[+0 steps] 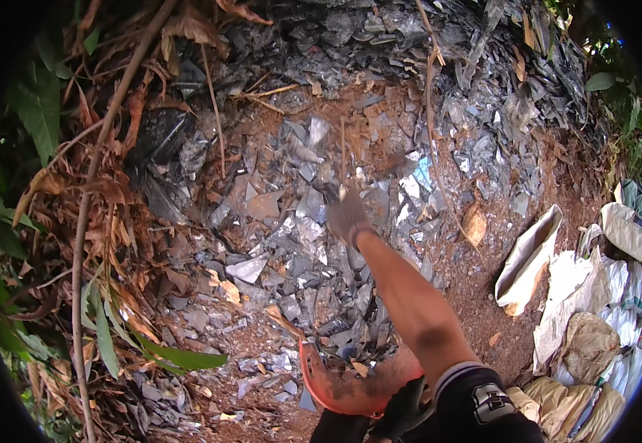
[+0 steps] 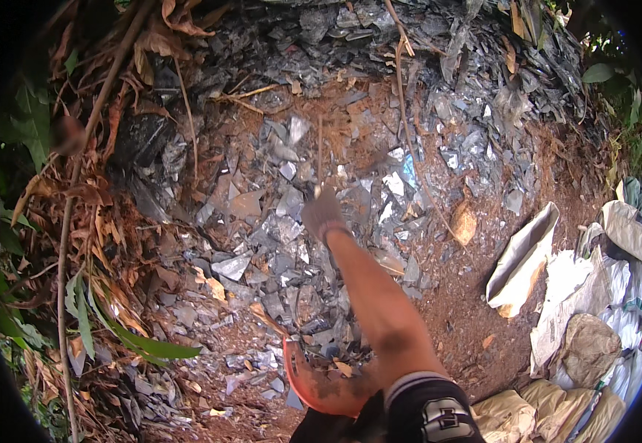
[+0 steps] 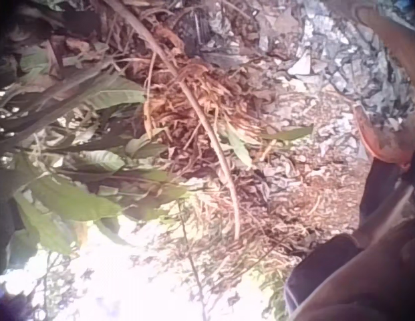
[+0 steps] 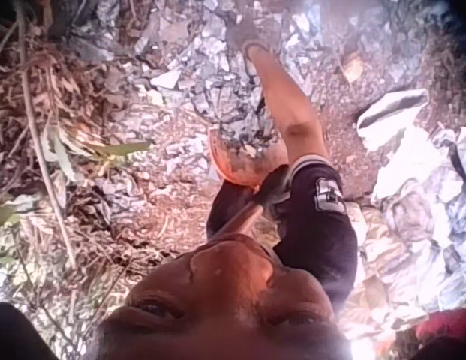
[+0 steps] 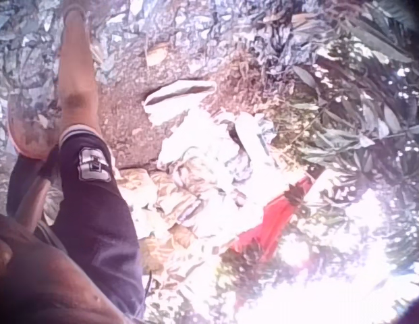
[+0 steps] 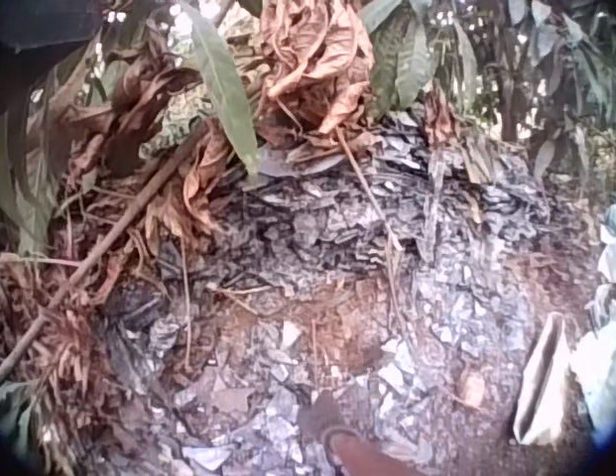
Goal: The person collects slate-like rocks from the ground using a red plastic scoop and transfers them into a white sack. They repeat this process, filling the scoop and pouring the contents into the sack multiple times.
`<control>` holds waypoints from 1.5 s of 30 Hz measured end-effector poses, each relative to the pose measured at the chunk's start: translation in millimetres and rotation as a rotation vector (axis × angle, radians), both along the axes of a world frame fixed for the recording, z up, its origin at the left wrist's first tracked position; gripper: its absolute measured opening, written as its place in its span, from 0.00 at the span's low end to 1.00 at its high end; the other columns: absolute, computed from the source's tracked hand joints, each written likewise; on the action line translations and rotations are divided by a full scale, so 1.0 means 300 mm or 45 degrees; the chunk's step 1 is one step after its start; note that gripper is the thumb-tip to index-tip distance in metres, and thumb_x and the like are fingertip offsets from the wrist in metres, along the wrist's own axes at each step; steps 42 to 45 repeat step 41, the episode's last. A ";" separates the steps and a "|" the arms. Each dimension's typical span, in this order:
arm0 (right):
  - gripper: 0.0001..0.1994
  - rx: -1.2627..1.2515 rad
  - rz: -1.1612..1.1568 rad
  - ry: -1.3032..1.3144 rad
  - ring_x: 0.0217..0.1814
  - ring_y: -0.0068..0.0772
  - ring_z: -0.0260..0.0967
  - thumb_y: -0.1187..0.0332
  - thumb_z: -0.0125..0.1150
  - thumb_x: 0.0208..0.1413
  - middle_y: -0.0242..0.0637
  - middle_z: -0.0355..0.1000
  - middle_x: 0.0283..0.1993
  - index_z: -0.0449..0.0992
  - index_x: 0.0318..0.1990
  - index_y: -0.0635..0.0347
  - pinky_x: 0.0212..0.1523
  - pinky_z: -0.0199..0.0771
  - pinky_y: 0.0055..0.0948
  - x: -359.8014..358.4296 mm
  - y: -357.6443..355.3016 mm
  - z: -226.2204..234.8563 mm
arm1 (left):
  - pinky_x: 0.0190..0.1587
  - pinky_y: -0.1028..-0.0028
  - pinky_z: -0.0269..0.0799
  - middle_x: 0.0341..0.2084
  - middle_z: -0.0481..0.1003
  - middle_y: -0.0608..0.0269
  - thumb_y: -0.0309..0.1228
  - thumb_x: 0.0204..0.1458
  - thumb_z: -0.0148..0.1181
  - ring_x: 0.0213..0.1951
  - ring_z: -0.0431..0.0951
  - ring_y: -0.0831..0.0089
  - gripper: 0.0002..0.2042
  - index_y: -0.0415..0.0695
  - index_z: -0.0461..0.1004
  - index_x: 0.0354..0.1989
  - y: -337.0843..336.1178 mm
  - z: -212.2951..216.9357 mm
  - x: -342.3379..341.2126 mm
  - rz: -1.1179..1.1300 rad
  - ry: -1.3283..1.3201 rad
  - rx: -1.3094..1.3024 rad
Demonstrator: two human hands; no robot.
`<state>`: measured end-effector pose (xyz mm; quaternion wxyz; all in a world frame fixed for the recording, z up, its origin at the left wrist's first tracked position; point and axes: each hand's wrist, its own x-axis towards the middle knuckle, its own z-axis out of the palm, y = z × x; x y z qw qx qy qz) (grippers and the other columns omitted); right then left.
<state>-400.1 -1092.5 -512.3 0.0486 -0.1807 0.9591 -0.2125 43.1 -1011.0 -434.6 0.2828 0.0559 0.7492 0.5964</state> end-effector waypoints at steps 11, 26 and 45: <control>0.17 -0.204 -0.371 -0.404 0.34 0.65 0.76 0.62 0.56 0.61 0.62 0.75 0.31 0.65 0.43 0.71 0.36 0.76 0.51 0.482 0.308 0.481 | 0.51 0.54 0.74 0.48 0.75 0.39 0.46 0.55 0.64 0.49 0.77 0.44 0.33 0.36 0.64 0.63 0.007 0.110 -0.053 0.129 0.046 -0.100; 0.17 -0.601 -0.430 -0.473 0.45 0.63 0.77 0.63 0.56 0.61 0.62 0.77 0.40 0.70 0.47 0.70 0.44 0.75 0.48 0.192 0.048 0.111 | 0.50 0.56 0.74 0.47 0.75 0.39 0.39 0.55 0.65 0.49 0.77 0.45 0.29 0.37 0.65 0.61 0.033 0.092 -0.005 0.387 0.137 0.009; 0.20 -0.307 -0.322 -0.450 0.49 0.66 0.74 0.64 0.56 0.59 0.72 0.72 0.42 0.64 0.52 0.69 0.49 0.72 0.52 0.397 0.118 0.622 | 0.54 0.55 0.72 0.51 0.74 0.39 0.47 0.55 0.65 0.52 0.76 0.44 0.32 0.40 0.66 0.63 -0.100 0.072 -0.124 0.403 0.241 -0.050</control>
